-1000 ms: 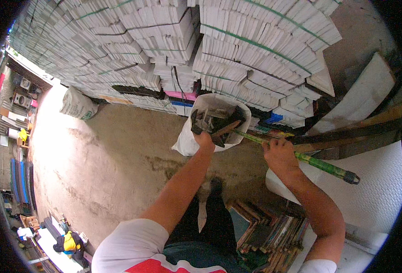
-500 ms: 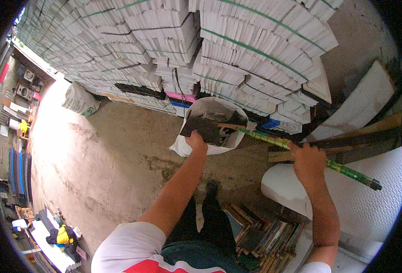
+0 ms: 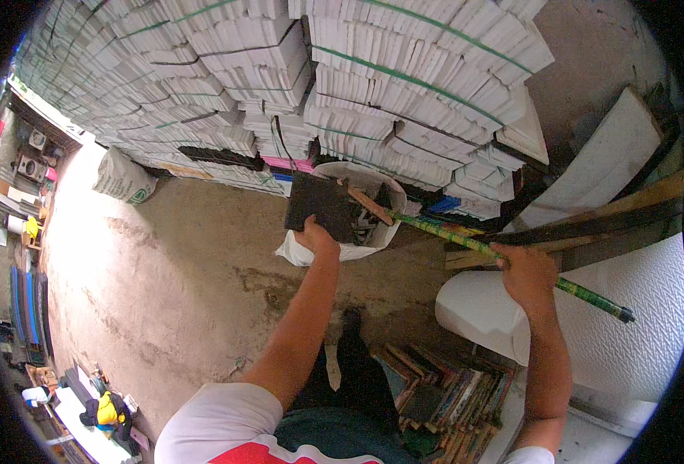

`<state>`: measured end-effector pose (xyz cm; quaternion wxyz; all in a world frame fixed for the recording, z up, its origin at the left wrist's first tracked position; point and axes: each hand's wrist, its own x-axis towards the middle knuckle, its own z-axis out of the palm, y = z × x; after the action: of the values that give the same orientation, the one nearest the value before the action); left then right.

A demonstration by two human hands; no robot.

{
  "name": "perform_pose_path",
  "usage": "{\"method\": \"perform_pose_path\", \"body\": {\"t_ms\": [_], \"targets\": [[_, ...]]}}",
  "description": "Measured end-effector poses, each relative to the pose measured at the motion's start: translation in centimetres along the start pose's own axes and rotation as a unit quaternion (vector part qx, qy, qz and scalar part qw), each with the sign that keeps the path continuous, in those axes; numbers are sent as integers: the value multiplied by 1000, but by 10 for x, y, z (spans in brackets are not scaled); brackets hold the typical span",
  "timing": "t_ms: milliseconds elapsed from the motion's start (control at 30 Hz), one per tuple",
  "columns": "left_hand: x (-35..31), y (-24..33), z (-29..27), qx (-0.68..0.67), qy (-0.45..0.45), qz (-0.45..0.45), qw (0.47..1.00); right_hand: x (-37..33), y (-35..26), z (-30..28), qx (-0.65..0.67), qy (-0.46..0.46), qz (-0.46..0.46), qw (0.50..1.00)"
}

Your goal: The person collects small debris and a dark rectangular object into a white sack, then sweeps the floor with a broom and dustpan, transferring the swept debris into the sack. The person moves around a cluttered workshop area while performing the cleaning.

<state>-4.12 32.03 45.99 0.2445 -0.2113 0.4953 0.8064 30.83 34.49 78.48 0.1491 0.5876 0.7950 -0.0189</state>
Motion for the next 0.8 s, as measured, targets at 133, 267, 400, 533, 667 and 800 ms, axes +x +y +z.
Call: {"method": "perform_pose_path", "body": {"t_ms": [133, 267, 400, 533, 667, 800], "targets": [[1, -6, -22, 2, 1, -26, 1000, 0, 8, 13, -6, 12, 9, 1000], [-48, -26, -13, 112, -23, 25, 993, -2, 15, 31, -16, 9, -1, 1000], [30, -82, -36, 259, -175, 277, 909, -9, -3, 32, 46, 27, -77, 996], [-4, -68, -20, 355, -175, 285, 873, -21, 6, 31, 5, -41, -22, 999], [-33, -46, -15, 352, -180, 200, 896, -21, -7, 30, 4, -52, 7, 999], [-4, -63, -36, 492, -148, 205, 833, -20, -10, 22, 60, -53, 6, 997]]}}
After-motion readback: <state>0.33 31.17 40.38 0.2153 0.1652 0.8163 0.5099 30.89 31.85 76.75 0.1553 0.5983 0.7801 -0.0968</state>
